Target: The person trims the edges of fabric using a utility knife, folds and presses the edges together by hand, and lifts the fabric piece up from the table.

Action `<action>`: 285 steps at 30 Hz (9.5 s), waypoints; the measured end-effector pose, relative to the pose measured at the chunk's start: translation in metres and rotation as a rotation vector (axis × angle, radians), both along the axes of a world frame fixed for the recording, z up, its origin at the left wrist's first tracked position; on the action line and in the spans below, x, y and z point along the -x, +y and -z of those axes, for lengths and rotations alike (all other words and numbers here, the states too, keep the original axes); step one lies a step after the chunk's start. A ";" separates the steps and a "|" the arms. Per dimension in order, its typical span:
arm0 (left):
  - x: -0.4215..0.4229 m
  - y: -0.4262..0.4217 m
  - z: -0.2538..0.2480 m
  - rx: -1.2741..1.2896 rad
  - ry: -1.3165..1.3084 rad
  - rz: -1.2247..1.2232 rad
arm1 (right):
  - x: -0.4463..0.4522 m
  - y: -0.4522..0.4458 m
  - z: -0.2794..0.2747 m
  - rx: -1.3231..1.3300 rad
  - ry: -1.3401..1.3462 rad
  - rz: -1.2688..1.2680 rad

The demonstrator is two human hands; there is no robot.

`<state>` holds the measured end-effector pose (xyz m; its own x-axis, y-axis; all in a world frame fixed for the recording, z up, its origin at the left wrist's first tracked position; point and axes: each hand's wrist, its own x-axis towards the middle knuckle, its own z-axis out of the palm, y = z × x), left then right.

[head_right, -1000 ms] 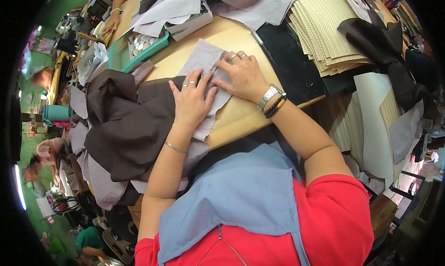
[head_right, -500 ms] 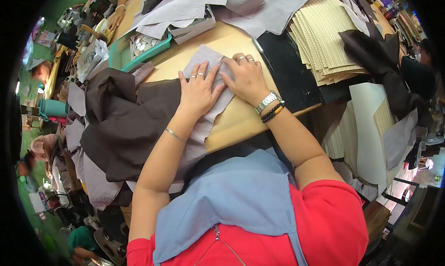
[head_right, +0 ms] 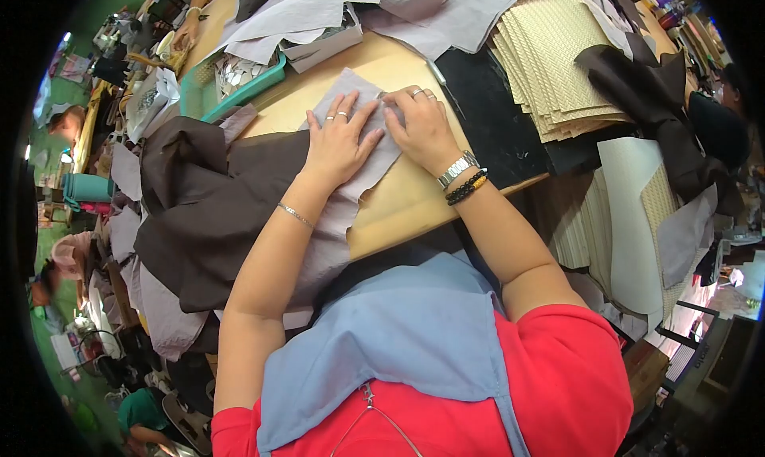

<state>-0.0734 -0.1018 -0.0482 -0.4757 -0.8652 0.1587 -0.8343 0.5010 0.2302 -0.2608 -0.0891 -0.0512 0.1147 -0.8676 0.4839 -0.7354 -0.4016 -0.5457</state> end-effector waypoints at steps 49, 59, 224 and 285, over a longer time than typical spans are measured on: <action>0.001 0.014 -0.001 0.091 -0.056 -0.041 | 0.018 -0.015 -0.010 0.135 0.165 -0.283; -0.003 0.020 0.002 0.120 -0.051 -0.047 | 0.022 -0.018 -0.010 0.133 0.223 -0.317; -0.118 0.085 -0.017 0.039 0.329 -0.170 | 0.105 -0.018 -0.024 -0.184 0.475 0.241; -0.136 0.103 -0.022 0.472 0.248 0.004 | 0.112 -0.055 -0.033 -0.612 -0.240 0.080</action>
